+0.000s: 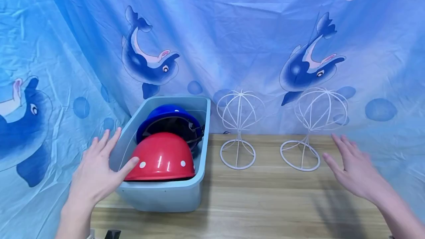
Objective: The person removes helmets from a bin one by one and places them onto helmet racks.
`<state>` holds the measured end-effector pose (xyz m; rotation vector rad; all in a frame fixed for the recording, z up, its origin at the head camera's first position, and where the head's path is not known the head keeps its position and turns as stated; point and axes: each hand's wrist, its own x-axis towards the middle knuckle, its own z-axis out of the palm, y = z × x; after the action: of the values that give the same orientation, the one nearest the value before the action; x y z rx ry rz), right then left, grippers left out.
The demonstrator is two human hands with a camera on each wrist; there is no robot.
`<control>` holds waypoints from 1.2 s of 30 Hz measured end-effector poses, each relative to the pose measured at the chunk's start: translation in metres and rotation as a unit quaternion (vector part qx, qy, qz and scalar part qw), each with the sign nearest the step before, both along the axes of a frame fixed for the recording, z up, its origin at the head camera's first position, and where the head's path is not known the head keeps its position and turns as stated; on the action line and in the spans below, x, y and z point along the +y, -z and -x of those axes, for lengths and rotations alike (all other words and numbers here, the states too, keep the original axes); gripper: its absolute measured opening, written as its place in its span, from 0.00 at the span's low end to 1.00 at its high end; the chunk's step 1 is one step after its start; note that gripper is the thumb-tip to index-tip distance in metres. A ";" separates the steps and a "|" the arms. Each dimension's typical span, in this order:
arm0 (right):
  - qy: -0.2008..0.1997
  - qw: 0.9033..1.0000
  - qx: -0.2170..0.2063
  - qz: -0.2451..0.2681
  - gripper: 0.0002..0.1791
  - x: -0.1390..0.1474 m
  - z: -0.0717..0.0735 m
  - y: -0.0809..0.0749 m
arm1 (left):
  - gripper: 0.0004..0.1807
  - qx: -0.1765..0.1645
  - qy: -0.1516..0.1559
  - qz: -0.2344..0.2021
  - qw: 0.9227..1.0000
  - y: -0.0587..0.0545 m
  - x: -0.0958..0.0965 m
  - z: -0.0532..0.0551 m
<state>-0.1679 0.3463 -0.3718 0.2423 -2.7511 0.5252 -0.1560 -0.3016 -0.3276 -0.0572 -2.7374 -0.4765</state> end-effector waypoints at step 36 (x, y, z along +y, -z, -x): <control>-0.170 0.980 0.028 0.101 0.24 -0.164 0.043 -0.056 | 0.44 0.008 0.008 -0.088 0.996 0.037 -0.061 0.005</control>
<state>-0.2110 0.1818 -0.3158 0.6732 -2.5858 0.8657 -0.1612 -0.3624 -0.3642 -0.0367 -2.6692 -0.7174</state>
